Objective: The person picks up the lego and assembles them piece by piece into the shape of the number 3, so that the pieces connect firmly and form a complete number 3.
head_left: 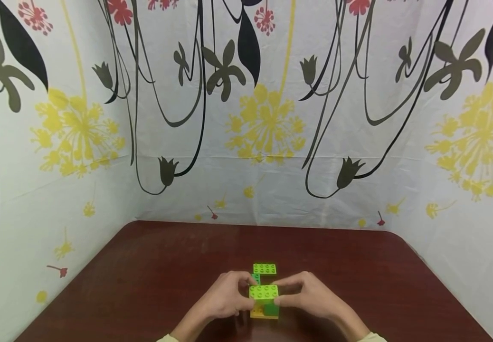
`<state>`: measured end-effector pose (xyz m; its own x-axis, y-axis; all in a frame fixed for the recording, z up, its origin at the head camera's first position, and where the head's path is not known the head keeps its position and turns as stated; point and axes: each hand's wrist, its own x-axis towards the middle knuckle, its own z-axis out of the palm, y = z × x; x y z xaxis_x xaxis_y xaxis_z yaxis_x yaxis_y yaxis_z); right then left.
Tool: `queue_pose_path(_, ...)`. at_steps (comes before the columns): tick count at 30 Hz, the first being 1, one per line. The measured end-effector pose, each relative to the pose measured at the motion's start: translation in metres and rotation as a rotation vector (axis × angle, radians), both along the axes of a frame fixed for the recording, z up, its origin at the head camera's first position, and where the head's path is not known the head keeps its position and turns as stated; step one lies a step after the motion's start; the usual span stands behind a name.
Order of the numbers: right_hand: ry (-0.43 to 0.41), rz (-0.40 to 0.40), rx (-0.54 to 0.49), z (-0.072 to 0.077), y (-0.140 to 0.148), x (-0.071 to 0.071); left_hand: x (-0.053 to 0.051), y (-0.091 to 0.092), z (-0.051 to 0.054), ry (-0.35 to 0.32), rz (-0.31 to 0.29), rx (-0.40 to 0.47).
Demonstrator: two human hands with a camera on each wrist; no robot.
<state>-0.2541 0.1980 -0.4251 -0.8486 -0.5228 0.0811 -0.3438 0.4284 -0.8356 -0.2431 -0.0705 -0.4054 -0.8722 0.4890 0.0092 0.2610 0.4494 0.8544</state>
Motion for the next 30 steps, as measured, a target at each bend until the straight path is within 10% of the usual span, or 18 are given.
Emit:
queue_pose_path(12,-0.009,0.006,-0.003,0.0021,-0.0015,0.0019,-0.001,-0.0029,-0.0004,-0.074,-0.008,0.039)
queue_pose_path(30,-0.025,0.025,-0.042,0.0022,-0.0019,0.0027,-0.001,-0.0023,-0.0075,-0.378,-0.051,0.29)
